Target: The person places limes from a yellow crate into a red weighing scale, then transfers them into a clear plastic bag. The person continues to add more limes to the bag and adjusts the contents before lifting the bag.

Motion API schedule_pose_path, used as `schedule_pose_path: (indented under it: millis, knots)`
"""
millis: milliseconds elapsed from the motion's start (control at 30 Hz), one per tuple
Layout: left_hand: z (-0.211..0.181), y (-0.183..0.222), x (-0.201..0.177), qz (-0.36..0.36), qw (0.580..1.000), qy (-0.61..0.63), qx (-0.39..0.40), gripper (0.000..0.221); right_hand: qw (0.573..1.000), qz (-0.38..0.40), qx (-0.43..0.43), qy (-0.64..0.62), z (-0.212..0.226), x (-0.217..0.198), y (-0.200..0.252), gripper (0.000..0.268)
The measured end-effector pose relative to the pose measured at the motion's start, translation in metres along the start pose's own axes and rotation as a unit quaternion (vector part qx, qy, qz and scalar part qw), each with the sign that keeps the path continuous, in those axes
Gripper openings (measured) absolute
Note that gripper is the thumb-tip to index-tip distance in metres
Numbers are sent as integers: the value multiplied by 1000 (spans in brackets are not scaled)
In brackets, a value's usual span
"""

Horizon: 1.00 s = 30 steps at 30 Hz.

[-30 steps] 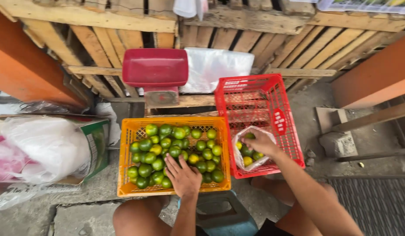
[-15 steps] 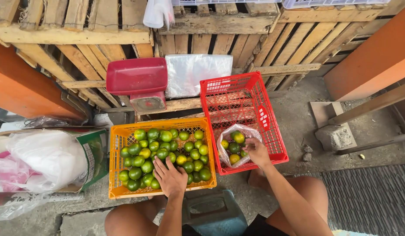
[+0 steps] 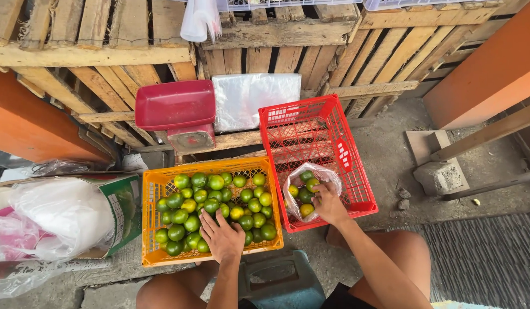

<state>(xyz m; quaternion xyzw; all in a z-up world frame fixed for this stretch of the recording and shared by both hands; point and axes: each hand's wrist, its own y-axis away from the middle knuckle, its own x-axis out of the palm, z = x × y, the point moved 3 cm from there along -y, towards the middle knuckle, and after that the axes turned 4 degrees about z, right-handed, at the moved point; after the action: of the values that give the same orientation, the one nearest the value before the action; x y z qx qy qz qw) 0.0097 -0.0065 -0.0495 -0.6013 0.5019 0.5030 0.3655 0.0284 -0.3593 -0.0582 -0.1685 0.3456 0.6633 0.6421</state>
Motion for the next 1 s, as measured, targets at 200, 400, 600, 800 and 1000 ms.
schedule_pose_path:
  millis: [200, 400, 600, 800, 1000]
  knots:
    - [-1, -2, -2, -2, 1000, 2, 0, 68, 983, 157, 67, 70, 36, -2, 7, 27]
    - [0, 1, -1, -8, 1000, 5, 5, 66, 994, 22, 72, -85, 34, -17, 7, 13]
    - [0, 1, -5, 19, 1000, -6, 4, 66, 998, -42, -35, 15, 14, -3, 1, 19]
    - [1, 1, -2, 10, 1000, 1, 7, 66, 968, 202, 93, 112, 57, -5, 8, 64]
    - [1, 4, 2, -3, 1000, 10, -4, 63, 998, 64, 10, -17, -5, 9, -9, 54]
